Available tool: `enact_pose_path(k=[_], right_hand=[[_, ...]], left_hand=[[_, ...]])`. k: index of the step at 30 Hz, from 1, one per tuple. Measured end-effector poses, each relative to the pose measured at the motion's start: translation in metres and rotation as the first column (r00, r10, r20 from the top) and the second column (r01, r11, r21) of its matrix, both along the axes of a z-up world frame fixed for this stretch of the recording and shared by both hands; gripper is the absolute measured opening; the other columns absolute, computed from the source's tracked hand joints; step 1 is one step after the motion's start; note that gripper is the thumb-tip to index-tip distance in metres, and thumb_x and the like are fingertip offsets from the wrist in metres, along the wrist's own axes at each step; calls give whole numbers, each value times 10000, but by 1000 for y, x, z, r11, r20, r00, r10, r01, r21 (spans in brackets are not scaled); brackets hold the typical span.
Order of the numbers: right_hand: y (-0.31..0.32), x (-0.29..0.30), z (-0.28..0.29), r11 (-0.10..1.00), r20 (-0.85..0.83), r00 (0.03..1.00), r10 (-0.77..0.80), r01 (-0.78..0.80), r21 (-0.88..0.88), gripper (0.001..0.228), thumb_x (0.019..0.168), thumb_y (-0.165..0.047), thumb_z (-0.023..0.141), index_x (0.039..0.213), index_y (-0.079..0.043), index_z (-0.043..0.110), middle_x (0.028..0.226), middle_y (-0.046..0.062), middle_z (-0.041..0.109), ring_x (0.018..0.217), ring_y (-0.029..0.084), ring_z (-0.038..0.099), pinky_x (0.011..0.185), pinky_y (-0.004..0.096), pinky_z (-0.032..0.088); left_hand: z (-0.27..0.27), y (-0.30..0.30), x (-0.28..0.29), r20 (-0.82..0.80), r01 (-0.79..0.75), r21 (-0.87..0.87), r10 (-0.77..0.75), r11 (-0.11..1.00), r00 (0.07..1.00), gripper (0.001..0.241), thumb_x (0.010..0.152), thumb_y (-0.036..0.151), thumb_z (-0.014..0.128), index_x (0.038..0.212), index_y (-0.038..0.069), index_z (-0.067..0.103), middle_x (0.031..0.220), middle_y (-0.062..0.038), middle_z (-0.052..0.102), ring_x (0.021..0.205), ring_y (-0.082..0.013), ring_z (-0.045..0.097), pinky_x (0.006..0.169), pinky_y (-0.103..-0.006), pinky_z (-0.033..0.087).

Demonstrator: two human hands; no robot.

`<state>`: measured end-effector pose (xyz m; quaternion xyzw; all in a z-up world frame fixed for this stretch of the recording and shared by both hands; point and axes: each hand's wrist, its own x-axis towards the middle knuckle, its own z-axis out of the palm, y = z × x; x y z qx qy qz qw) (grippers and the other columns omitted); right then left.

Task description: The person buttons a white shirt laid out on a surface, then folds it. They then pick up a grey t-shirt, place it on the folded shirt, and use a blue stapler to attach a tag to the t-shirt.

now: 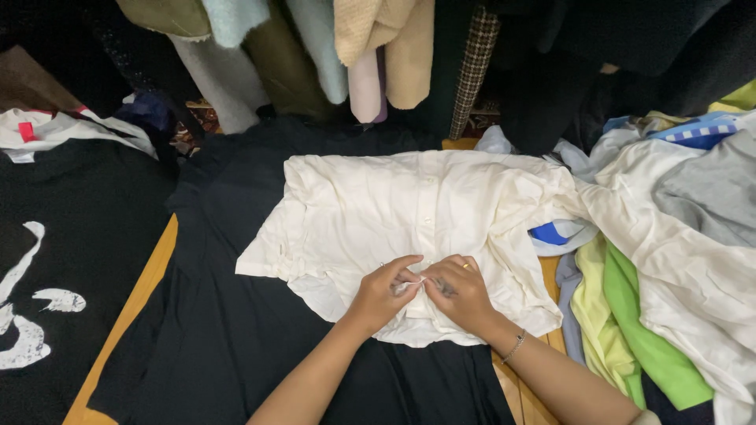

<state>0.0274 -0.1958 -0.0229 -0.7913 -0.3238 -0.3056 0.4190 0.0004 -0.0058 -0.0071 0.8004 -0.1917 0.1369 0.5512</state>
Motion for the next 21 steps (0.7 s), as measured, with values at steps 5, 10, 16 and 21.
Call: enact_pose_path(k=[5,10,16,21], right_hand=[[0,0,4,1000,32,999,4,-4,12,54,849,-144,764,871,-193,769,839,-51,765,776,196,685,729,314,465],[2,-2,10,999,101,995,7,-3,-39,34,850,-150,775,850,-182,766,838,-34,762,781,201,687,749,319,462],[-22,23,18,990,17,991,132,-131,-42,64,860,-186,768,860,-127,744,878,42,763,825,296,692,787,400,469],[-76,68,29,905,-194,906,-375,404,133,197,907,-51,757,1067,7,659,970,215,683,910,419,643,807,454,511]], left_hand=[[6,1,1,-145,22,-64,-31,998,989,629,842,67,770,1437,118,573,1074,-145,757,921,-275,765,793,-342,642],[3,7,5,-358,19,-42,-32,999,933,679,824,124,799,1459,176,564,1012,-100,797,921,-211,776,815,-267,615],[18,26,21,-413,57,-24,-62,998,909,559,868,141,754,1407,153,605,1080,-161,778,945,-300,762,823,-369,630],[-12,86,79,-355,-529,-49,481,847,802,219,941,223,624,1099,144,754,962,-97,759,908,-251,729,822,-375,599]])
